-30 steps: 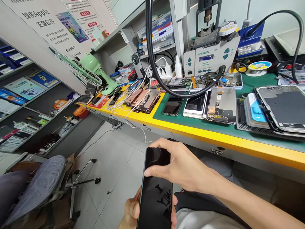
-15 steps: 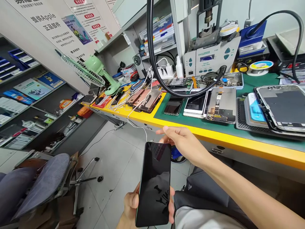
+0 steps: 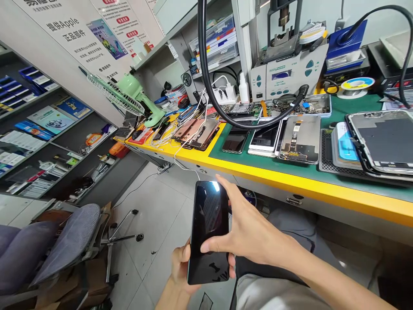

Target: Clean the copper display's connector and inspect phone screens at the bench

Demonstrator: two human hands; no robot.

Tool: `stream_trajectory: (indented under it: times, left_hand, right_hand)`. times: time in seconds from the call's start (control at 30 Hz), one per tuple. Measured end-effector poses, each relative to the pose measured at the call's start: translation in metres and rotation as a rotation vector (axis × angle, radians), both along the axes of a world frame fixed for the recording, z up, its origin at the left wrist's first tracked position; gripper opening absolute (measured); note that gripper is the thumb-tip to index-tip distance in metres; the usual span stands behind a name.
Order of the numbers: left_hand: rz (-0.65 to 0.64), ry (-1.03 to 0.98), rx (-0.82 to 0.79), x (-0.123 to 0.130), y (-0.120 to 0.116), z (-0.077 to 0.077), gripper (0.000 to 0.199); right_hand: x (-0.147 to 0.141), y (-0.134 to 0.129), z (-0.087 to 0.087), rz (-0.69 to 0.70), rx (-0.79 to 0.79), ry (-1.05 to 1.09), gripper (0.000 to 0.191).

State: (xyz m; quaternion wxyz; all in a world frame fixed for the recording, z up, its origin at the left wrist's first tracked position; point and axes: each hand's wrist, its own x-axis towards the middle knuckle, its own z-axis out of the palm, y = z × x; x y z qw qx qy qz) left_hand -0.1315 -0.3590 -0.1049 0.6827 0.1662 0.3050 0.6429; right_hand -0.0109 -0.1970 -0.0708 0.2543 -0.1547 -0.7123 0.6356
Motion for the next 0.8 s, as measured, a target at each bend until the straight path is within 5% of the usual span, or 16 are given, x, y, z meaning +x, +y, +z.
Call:
stream_trajectory:
  times: [0.1,0.3,0.57,0.7,0.8]
  left_hand:
    - [-0.038,-0.021,0.009,0.000,0.000,-0.003,0.063]
    - [-0.029,-0.045,0.083,-0.001,0.002,0.002,0.071]
    - [0.215,0.141,0.175,-0.017,0.015,0.035,0.061]
    - [0.320,0.276,0.195,-0.024,0.020,0.046,0.060]
    - [0.345,0.365,0.206,-0.025,0.023,0.049,0.062]
  right_hand:
    - [-0.006,0.000,0.002,-0.006,-0.044,-0.026,0.093]
    - [-0.027,0.019,-0.004,-0.103,-0.072,0.069,0.025]
    - [-0.019,0.015,-0.005,-0.223,-0.315,0.084,0.040]
    - [-0.001,-0.020,-0.006,-0.002,-0.434,-0.009,0.048]
    - [0.004,-0.047,-0.004,0.163,-0.570,0.051,0.035]
